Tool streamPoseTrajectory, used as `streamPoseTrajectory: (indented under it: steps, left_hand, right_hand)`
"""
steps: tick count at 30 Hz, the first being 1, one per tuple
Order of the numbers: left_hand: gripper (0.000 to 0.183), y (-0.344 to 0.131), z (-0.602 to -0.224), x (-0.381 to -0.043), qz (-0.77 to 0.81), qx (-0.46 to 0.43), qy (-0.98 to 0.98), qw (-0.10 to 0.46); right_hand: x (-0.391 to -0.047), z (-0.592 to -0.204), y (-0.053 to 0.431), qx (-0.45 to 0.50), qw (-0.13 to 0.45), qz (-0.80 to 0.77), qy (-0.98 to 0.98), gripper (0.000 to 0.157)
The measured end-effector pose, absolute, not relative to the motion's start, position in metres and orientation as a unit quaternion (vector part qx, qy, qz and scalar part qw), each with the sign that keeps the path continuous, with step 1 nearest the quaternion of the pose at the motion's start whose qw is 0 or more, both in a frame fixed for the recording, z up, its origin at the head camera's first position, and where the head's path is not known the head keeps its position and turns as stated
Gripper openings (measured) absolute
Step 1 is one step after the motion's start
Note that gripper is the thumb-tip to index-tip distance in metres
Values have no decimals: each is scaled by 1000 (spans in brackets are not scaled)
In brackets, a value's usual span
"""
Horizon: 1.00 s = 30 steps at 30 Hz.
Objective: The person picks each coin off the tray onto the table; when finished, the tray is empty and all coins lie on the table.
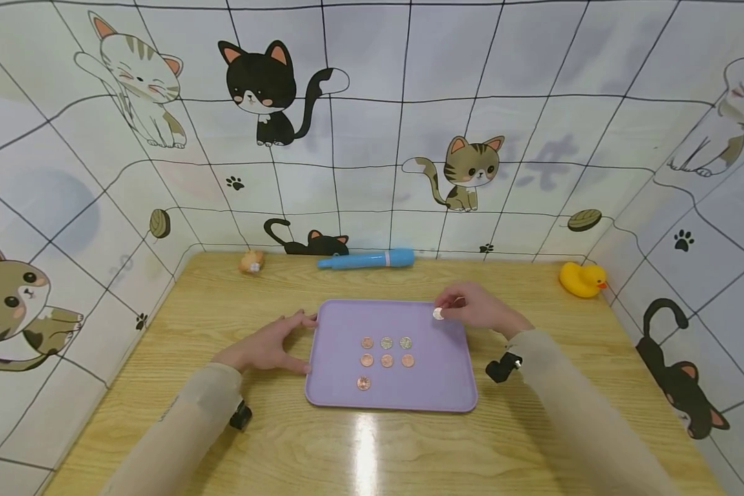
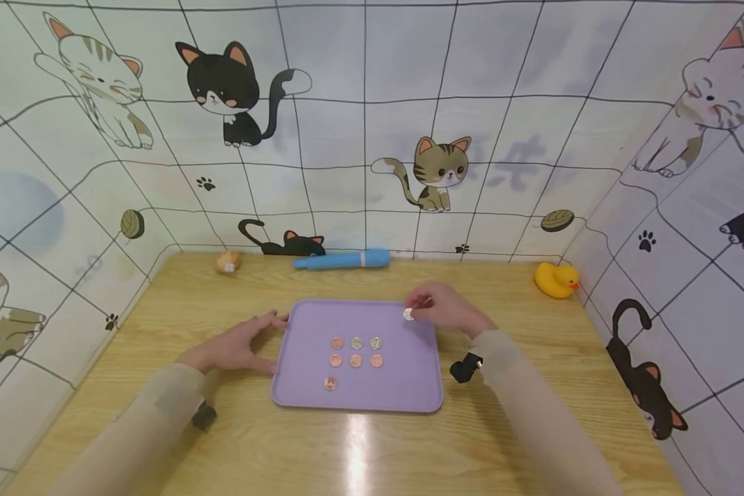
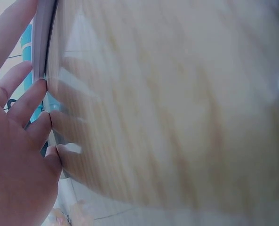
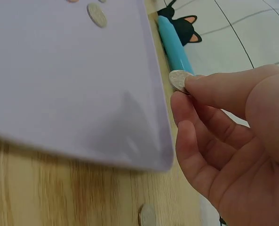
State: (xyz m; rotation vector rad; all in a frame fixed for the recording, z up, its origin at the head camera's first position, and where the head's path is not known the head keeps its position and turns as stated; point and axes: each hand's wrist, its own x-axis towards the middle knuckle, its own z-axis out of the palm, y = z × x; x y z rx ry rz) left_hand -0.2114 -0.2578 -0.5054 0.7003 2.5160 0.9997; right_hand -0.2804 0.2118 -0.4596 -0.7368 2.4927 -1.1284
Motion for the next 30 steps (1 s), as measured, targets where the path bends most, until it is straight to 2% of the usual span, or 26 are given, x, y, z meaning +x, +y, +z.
streamPoseTrajectory:
  steps: [14, 23, 30]
  left_hand:
    - [83, -256, -503, -210, 357, 233, 887, 179]
    - [84, -259, -508, -212, 353, 232, 889, 178]
    - [87, -260, -509, -212, 346, 234, 891, 177]
  right_hand:
    - [-279, -458, 277, -199, 143, -380, 892, 15]
    - [-280, -470, 311, -178, 128, -353, 910, 14]
    - [-279, -478, 326, -161, 143, -348, 912, 14]
